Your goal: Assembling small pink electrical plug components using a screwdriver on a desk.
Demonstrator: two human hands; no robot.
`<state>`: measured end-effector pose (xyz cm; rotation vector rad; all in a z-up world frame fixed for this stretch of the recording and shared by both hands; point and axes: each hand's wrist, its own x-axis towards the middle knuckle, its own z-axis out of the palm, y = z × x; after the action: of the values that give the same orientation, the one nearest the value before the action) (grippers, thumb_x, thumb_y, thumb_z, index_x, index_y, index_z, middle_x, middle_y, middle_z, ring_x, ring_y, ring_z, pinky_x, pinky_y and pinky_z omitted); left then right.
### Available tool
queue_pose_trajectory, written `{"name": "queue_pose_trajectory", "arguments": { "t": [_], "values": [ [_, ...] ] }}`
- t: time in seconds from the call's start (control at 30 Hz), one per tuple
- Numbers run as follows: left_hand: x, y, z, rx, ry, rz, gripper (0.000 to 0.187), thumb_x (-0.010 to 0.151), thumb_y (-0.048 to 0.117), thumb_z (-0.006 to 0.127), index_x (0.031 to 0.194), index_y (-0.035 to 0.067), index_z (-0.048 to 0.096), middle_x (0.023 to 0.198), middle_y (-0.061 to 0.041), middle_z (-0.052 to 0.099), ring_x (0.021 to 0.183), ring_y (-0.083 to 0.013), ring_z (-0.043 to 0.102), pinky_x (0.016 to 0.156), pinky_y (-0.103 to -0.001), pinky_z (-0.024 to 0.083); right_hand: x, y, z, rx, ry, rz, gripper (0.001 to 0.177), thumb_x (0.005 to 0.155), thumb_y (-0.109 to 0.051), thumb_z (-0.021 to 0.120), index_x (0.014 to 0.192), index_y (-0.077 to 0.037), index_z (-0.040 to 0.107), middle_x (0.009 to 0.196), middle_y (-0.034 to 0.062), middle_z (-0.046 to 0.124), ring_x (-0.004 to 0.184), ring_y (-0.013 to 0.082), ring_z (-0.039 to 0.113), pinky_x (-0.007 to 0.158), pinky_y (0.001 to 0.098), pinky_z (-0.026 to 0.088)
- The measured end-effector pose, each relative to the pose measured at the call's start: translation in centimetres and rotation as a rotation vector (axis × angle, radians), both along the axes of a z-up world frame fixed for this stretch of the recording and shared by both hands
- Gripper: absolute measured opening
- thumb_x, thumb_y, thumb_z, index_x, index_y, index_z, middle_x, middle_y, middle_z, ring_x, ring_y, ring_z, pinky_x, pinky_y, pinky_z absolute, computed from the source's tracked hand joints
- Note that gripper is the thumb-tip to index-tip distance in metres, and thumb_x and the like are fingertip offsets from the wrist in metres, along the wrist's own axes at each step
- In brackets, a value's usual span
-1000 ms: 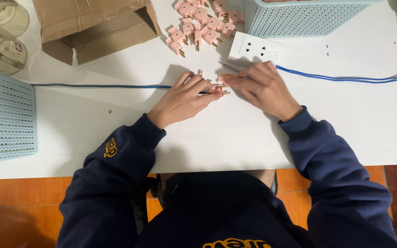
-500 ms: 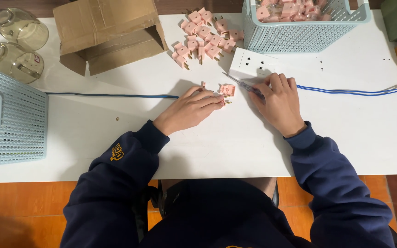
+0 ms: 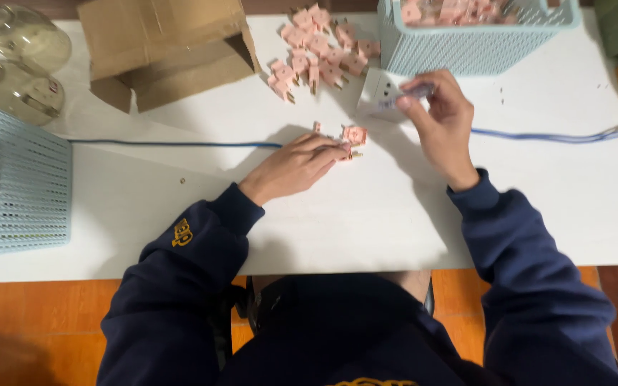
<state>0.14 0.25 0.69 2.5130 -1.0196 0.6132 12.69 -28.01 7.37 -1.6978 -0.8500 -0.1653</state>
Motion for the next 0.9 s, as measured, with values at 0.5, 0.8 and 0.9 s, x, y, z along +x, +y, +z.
{"name": "queue_pose_trajectory", "arguments": {
  "t": [0.5, 0.8, 0.9],
  "values": [
    [-0.1, 0.1, 0.3, -0.034, -0.020, -0.029, 0.016, 0.118, 0.004, 0.066, 0.133, 0.004, 0.070, 0.130, -0.016, 0.077, 0.129, -0.0262, 0.073, 0.122, -0.046, 0.056, -2.2, 0.9, -3.8, -0.003, -0.102, 0.234, 0.054, 0.121, -0.024, 0.060, 0.163, 0.010, 0.055, 0.121, 0.0223, 0.070, 0.112, 0.0359, 0.075, 0.103, 0.0468, 0.061],
    [0.5, 0.3, -1.0, -0.001, -0.056, -0.036, 0.011, 0.119, 0.007, 0.063, 0.128, 0.010, 0.069, 0.130, -0.012, 0.085, 0.137, -0.0219, 0.071, 0.118, -0.039, 0.056, -2.2, 1.0, -3.9, 0.050, -0.116, 0.309, 0.048, 0.117, -0.006, 0.061, 0.159, 0.016, 0.056, 0.117, 0.0243, 0.069, 0.114, 0.0387, 0.080, 0.104, 0.0535, 0.065],
    [0.4, 0.3, -0.7, -0.006, -0.056, -0.035, 0.012, 0.119, 0.007, 0.063, 0.129, 0.011, 0.069, 0.129, -0.012, 0.085, 0.138, -0.0214, 0.070, 0.118, -0.039, 0.056, -2.2, 1.0, -3.7, 0.050, -0.108, 0.328, 0.049, 0.118, -0.007, 0.059, 0.161, 0.016, 0.055, 0.115, 0.0240, 0.069, 0.113, 0.0376, 0.078, 0.105, 0.0541, 0.065]
  ]
}}
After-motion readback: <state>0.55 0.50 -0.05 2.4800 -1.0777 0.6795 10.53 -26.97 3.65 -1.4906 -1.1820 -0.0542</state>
